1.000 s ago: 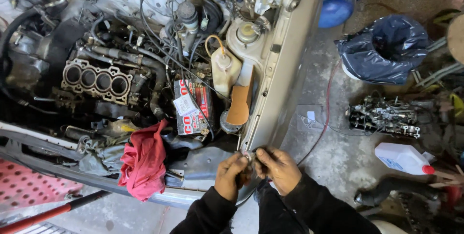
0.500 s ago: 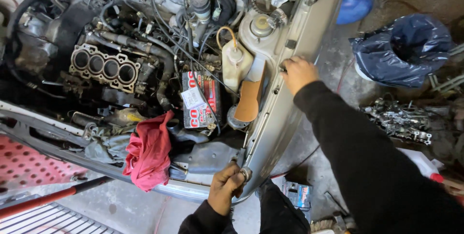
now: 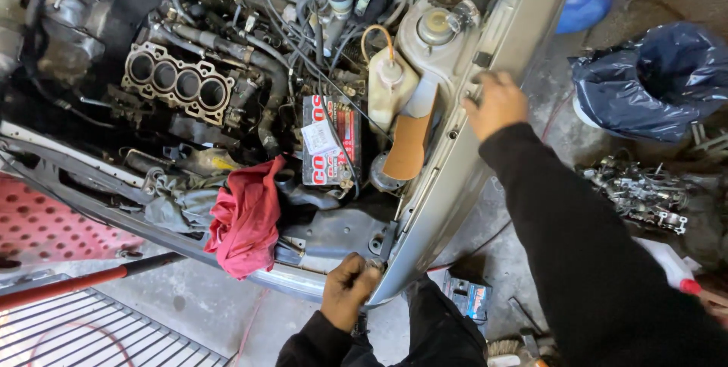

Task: The person uses a wrench to loosen bolts on a car's engine block in a garage. They then move to a second vehicle outside and use a wrench to remove bolts from the engine, eventually detaching and lifting out a metal fuel rail assembly.

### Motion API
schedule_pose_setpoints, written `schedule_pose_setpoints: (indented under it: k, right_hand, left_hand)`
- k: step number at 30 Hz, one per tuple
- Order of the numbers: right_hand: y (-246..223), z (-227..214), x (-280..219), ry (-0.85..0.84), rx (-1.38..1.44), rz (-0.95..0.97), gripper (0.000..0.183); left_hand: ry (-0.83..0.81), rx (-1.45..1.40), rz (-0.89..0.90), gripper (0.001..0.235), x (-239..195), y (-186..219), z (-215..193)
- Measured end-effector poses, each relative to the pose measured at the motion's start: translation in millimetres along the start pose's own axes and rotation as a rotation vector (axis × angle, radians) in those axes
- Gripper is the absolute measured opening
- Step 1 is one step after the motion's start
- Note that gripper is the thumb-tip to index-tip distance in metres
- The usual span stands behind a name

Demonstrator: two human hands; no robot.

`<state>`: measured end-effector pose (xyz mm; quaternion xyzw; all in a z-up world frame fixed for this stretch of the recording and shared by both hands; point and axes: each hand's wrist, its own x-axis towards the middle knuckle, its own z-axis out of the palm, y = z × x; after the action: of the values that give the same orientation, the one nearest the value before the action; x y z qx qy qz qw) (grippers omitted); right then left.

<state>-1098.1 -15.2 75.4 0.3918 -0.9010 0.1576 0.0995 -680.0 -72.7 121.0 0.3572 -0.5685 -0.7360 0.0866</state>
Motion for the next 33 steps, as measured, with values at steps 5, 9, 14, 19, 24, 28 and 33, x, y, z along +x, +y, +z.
schedule_pose_setpoints:
  k: [5,9,14,19,24,28,33]
  right_hand:
    - [-49.2,-34.0,-72.8,-0.029,0.085,0.044,0.042]
    - [-66.5,-14.6,-115.0,-0.378,-0.075,0.040,0.049]
    - [-76.0,-6.7,-116.6,-0.409,-0.126,0.049,0.047]
    - [-75.7,8.5,-113.1,-0.449,-0.183,0.011,0.046]
    - [-78.3,0.4,-112.0,-0.469,-0.132,0.062,0.045]
    - [-78.8,5.7,-123.4,-0.309,-0.028,0.120,0.050]
    - [-76.3,-19.4,-117.9,-0.508,0.411,0.291,0.059]
  left_hand:
    - [0.186,0.471,0.025,0.030,16.3,-37.2,12.9]
    - [0.190,0.714,-0.129,0.029,26.3,-89.7,32.2]
    - [0.163,0.665,-0.190,0.049,35.4,-119.0,56.0]
    - [0.098,0.444,-0.391,0.080,46.8,-133.5,64.0]
    - [0.115,0.402,-0.404,0.074,48.0,-129.0,64.7]
    - [0.117,0.363,-0.375,0.064,46.7,-114.8,64.4]
    - [0.118,0.341,-0.402,0.058,48.8,-125.4,59.1]
